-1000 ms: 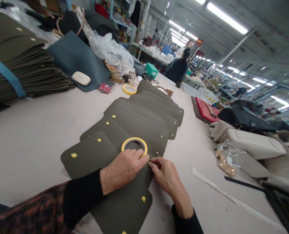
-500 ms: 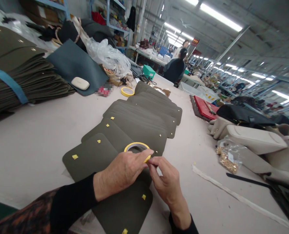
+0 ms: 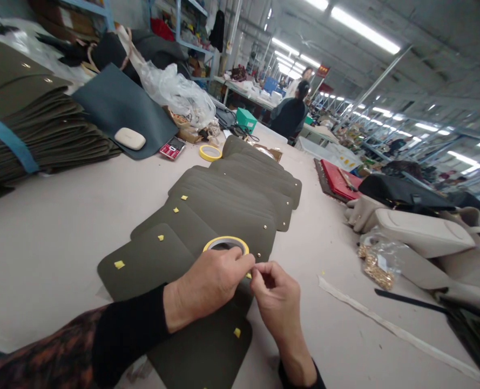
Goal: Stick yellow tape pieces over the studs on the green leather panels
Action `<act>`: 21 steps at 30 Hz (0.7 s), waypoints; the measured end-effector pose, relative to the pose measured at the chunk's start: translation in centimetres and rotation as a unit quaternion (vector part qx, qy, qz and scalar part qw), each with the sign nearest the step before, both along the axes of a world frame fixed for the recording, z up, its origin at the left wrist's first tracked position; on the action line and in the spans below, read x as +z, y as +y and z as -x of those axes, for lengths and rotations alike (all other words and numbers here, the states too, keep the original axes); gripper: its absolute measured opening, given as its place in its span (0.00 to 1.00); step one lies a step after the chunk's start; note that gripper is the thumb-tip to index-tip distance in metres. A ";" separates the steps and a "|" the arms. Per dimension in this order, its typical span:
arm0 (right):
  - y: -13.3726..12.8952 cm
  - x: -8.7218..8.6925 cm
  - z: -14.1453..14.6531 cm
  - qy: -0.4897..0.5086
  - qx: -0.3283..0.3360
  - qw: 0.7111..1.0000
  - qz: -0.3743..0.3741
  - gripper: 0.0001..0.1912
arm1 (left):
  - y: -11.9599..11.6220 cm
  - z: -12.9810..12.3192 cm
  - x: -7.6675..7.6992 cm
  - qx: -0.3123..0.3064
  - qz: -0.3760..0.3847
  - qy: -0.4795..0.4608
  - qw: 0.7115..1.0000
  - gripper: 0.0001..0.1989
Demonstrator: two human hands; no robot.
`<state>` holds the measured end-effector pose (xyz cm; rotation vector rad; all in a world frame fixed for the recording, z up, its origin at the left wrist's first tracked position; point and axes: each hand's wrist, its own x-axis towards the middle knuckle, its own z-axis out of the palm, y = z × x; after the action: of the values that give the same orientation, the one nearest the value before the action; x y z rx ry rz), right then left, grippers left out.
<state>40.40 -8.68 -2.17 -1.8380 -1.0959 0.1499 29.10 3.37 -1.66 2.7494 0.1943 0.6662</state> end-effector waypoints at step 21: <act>1.8 -2.8 -5.7 0.035 -0.029 0.987 0.153 0.13 | -1.0 -1.0 -2.9 0.021 -0.054 0.118 0.991 0.05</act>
<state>46.12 -6.93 -5.01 -2.1176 -1.0120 0.3648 30.10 2.38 -4.53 2.9325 0.2755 0.3706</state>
